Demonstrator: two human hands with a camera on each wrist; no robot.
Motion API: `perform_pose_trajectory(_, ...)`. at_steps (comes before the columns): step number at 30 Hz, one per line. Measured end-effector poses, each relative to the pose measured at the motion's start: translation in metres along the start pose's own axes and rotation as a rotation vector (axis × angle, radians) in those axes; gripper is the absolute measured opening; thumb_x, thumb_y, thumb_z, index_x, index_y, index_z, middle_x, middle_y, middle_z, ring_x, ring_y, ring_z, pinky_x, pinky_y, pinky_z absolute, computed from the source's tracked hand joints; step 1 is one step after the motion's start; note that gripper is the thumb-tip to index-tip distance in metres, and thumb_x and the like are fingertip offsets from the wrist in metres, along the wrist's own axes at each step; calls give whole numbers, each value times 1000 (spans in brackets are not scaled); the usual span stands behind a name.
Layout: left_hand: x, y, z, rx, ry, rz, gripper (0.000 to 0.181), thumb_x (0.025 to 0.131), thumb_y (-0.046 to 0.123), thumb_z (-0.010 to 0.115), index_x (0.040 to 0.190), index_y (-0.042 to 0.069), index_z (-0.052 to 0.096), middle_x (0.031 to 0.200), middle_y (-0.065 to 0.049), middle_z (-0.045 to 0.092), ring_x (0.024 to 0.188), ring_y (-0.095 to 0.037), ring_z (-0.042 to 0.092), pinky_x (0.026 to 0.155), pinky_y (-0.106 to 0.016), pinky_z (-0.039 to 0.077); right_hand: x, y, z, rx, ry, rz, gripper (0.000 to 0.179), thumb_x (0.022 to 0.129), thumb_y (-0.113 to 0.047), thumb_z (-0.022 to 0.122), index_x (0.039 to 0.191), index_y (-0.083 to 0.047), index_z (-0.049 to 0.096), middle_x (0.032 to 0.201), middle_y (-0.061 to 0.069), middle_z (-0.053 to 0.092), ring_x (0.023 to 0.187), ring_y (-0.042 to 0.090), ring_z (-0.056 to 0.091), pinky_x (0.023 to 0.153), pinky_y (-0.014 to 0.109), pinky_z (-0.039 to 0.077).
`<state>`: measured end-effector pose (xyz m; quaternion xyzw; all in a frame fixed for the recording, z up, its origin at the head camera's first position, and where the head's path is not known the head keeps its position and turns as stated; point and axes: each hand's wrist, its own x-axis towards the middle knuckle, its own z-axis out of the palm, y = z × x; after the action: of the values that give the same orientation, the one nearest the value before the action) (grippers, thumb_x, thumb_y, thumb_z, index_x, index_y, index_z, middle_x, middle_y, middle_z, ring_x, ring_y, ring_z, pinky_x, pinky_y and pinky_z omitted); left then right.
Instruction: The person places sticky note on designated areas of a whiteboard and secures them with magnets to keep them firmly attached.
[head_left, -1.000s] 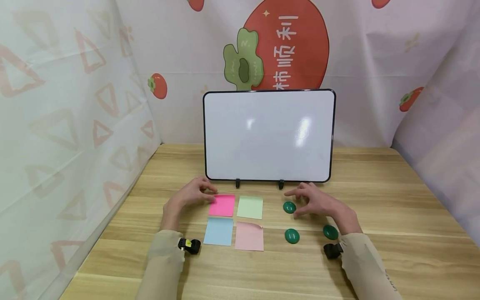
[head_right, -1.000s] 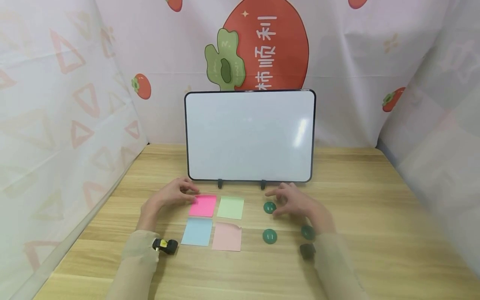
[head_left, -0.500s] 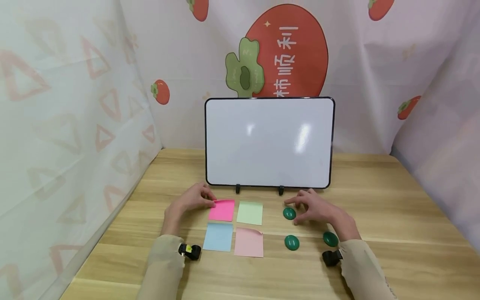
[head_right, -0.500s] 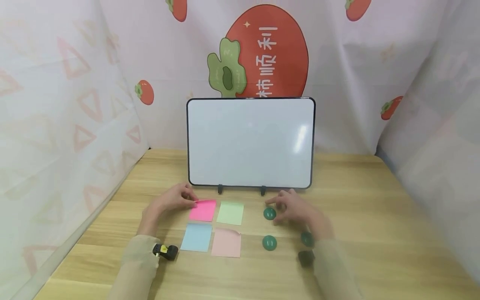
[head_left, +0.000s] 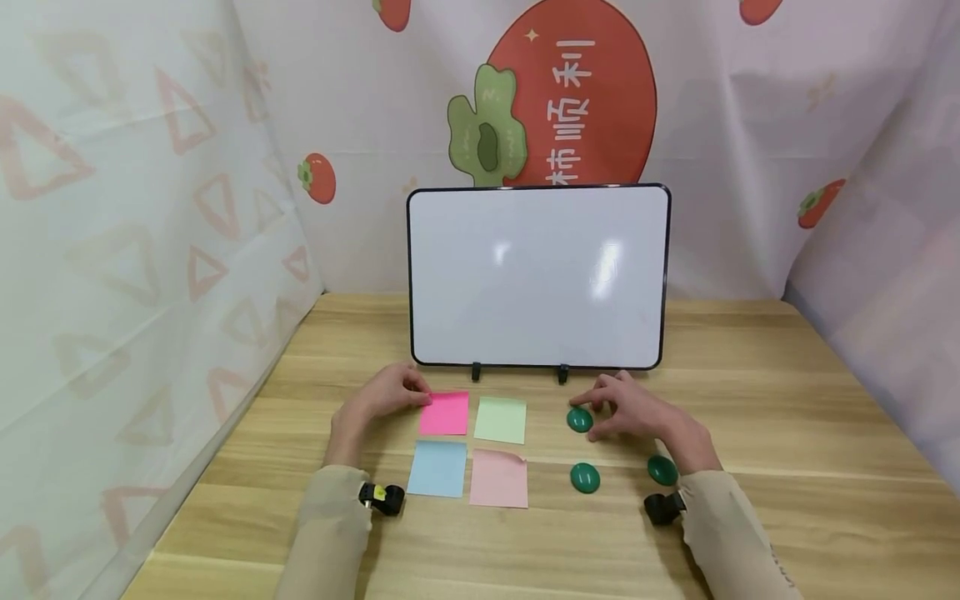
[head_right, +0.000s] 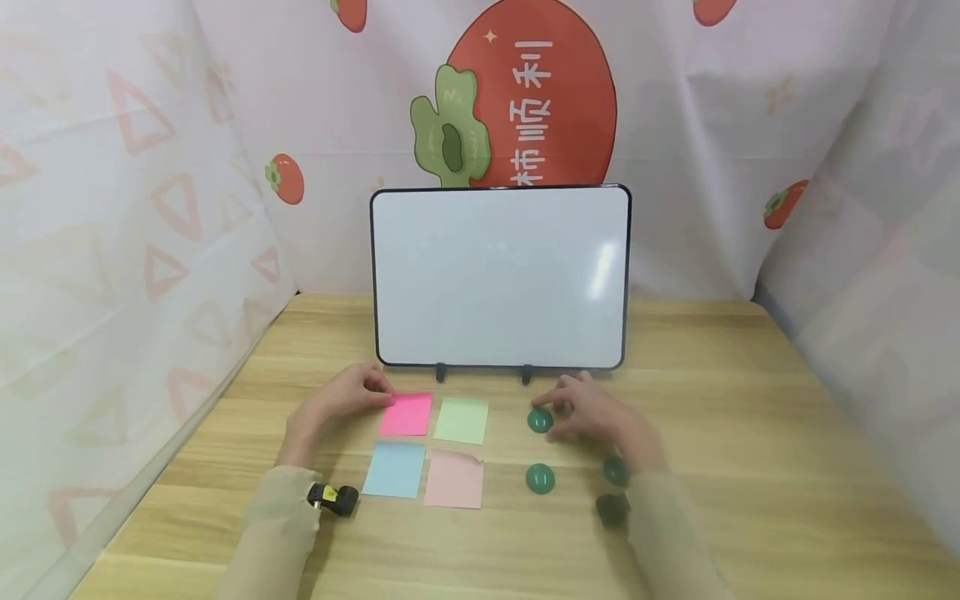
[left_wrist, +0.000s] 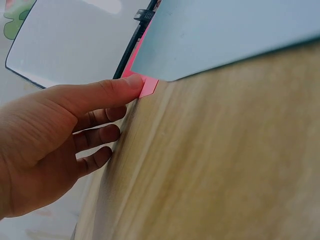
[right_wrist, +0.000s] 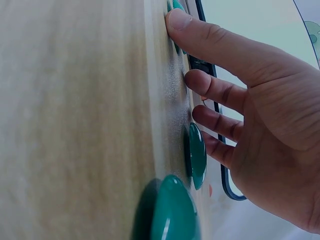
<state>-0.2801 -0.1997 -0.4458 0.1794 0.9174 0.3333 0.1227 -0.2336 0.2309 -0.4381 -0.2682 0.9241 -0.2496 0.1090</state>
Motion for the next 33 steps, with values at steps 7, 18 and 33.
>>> perform_pose_trajectory(7,0,0,0,-34,12,15,9,90,19,71,92,13,78,93,-2,64,87,-15,53,76,-29,45,1,-2,-2,29,0,17,41,80,-29,82,120,-20,73,98,0,56,91,21,36,72,31,33)
perform_pose_trajectory(18,0,-3,2,-37,40,6,11,91,23,71,96,15,78,97,0,67,90,-14,55,81,-31,46,3,2,-1,37,2,6,36,80,-29,83,115,-23,76,99,-2,59,90,19,35,71,30,32)
perform_pose_trajectory(33,3,6,4,-61,137,33,12,90,24,72,99,19,79,92,0,63,87,-17,54,75,-31,45,2,-2,0,15,18,-9,36,80,-27,83,114,-19,76,99,-3,58,88,18,38,71,27,33)
